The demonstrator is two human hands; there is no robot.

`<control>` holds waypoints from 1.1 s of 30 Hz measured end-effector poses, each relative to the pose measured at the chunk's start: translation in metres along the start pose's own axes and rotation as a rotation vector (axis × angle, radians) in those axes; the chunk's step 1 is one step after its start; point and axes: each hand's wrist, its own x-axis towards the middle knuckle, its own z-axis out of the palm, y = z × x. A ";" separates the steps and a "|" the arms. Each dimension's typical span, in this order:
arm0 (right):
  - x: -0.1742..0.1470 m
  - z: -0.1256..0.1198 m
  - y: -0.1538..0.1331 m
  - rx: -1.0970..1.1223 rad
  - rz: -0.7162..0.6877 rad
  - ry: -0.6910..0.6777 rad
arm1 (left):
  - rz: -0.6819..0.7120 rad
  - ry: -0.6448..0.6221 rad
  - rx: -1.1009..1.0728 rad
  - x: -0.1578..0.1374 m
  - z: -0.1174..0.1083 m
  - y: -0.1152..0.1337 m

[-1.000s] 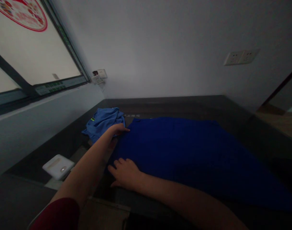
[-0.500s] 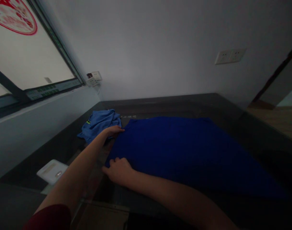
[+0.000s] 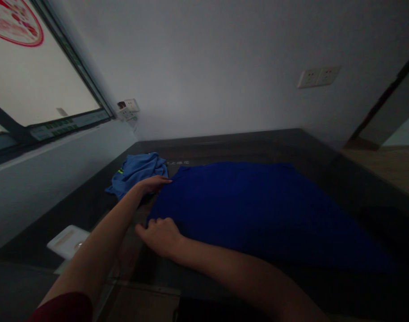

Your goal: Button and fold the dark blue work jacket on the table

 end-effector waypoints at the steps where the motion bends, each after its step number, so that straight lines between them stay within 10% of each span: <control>1: -0.002 -0.008 0.002 0.004 0.002 0.005 | 0.010 -0.006 -0.031 0.000 -0.001 0.001; 13: -0.063 -0.108 0.065 0.231 0.360 0.184 | 0.369 0.283 -0.154 0.001 0.048 0.087; 20: -0.150 -0.137 0.100 0.450 0.683 0.315 | 0.670 0.210 -0.202 0.007 0.132 0.171; 33: -0.325 -0.135 0.155 0.276 1.189 0.618 | 0.820 0.158 0.131 -0.005 0.325 0.289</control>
